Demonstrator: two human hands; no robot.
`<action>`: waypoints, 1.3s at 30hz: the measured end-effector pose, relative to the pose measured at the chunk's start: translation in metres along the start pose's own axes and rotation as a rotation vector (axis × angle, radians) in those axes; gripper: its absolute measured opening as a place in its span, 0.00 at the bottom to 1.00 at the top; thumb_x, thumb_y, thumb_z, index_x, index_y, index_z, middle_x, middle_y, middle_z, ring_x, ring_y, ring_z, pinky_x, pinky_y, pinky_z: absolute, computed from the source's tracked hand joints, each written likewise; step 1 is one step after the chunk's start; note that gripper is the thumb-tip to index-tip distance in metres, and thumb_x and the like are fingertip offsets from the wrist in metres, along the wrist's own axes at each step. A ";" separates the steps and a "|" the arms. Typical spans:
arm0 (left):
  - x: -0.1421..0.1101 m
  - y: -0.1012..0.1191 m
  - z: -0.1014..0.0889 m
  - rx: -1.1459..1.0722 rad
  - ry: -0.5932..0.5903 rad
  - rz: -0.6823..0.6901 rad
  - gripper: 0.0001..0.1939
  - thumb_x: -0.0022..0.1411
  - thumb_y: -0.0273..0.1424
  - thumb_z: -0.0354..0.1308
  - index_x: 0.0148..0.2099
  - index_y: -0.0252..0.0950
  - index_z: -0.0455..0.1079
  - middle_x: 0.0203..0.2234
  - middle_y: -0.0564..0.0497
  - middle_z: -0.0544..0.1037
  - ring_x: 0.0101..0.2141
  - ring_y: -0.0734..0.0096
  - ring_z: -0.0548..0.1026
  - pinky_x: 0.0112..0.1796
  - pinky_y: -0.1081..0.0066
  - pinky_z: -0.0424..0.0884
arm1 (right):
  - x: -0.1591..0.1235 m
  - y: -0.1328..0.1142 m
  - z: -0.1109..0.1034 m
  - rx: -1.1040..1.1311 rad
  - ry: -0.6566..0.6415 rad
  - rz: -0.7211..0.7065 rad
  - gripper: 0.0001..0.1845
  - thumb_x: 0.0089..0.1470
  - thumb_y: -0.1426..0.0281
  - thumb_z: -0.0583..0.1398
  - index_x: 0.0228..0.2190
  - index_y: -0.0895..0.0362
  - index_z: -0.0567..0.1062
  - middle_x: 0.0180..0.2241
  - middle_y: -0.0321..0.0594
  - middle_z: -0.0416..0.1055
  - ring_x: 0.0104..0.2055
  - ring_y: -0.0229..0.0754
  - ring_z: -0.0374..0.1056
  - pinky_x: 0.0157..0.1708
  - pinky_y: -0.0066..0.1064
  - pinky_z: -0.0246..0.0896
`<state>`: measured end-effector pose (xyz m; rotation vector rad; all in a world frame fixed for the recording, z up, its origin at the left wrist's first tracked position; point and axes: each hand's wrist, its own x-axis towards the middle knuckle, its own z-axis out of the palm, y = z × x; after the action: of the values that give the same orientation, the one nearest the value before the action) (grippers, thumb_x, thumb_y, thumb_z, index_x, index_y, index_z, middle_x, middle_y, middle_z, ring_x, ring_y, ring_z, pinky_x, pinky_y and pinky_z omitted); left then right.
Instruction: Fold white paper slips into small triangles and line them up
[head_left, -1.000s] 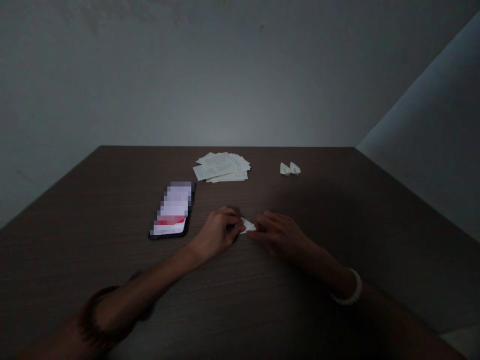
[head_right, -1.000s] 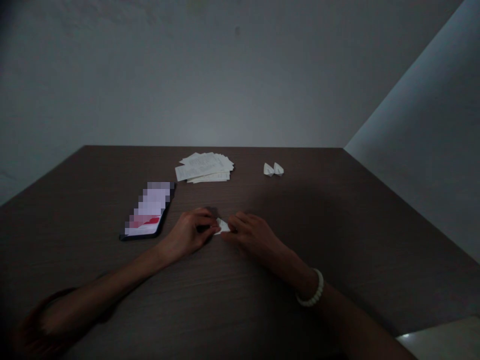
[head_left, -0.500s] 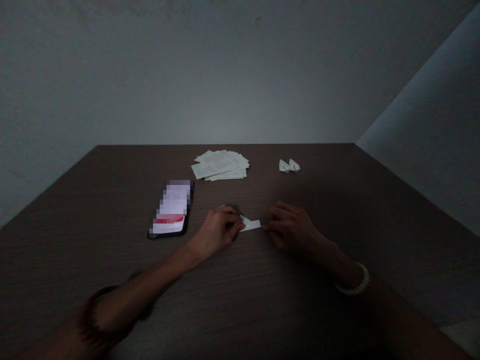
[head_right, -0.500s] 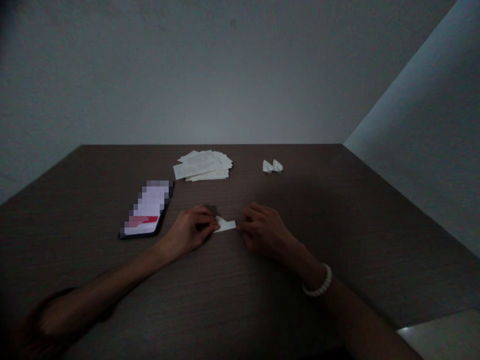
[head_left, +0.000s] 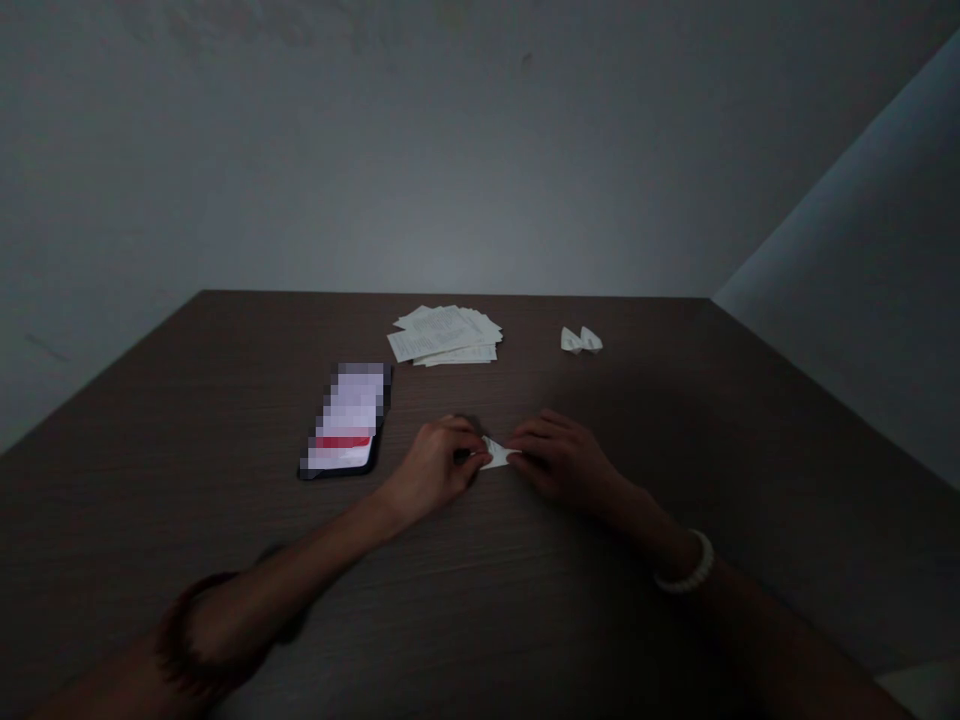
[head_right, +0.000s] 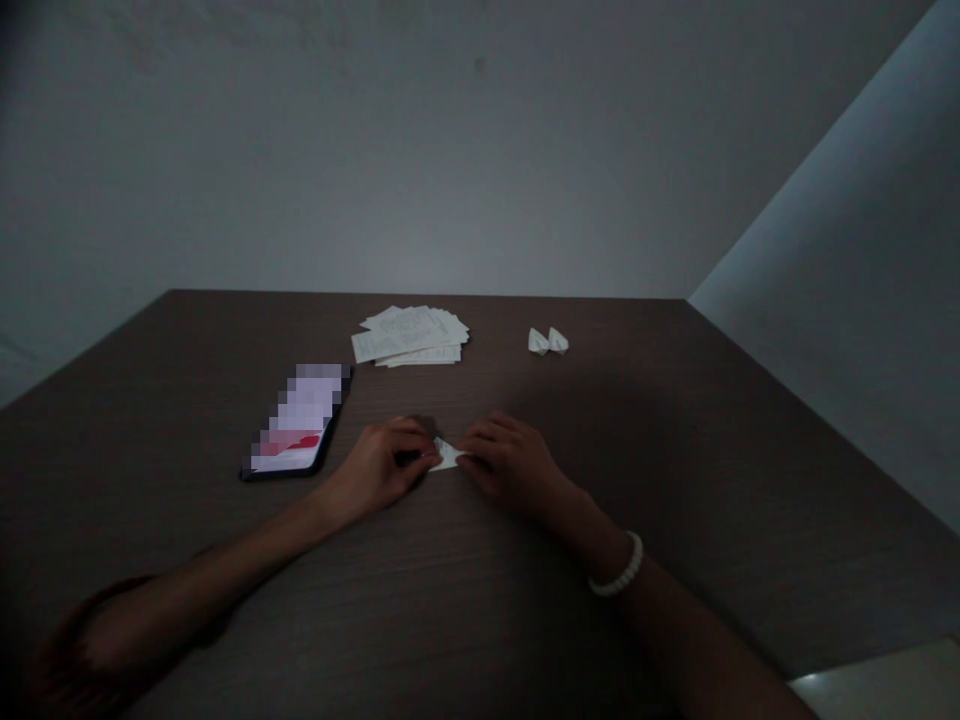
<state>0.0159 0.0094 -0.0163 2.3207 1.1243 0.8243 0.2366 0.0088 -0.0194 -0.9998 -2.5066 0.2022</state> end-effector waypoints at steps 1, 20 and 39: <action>0.000 0.000 0.000 0.000 -0.003 -0.002 0.04 0.58 0.24 0.60 0.32 0.33 0.76 0.31 0.47 0.77 0.33 0.65 0.74 0.37 0.66 0.70 | 0.001 0.001 0.002 0.020 0.008 0.032 0.09 0.59 0.69 0.58 0.40 0.55 0.76 0.39 0.42 0.73 0.42 0.43 0.63 0.43 0.35 0.60; -0.012 -0.004 0.000 0.148 -0.039 0.199 0.11 0.64 0.23 0.52 0.44 0.34 0.74 0.36 0.45 0.75 0.39 0.63 0.71 0.40 0.63 0.70 | 0.006 0.001 0.007 0.069 0.047 0.175 0.02 0.52 0.71 0.64 0.28 0.55 0.78 0.33 0.39 0.73 0.38 0.42 0.63 0.38 0.33 0.59; -0.028 -0.004 -0.024 0.336 -0.106 0.361 0.14 0.61 0.24 0.49 0.40 0.35 0.77 0.39 0.44 0.76 0.40 0.59 0.72 0.39 0.60 0.72 | 0.003 0.005 0.008 0.089 0.032 0.178 0.03 0.54 0.69 0.63 0.29 0.54 0.78 0.34 0.39 0.72 0.39 0.42 0.64 0.39 0.34 0.60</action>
<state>-0.0164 -0.0084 -0.0097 2.8669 0.8630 0.6599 0.2344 0.0142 -0.0266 -1.1800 -2.3580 0.3450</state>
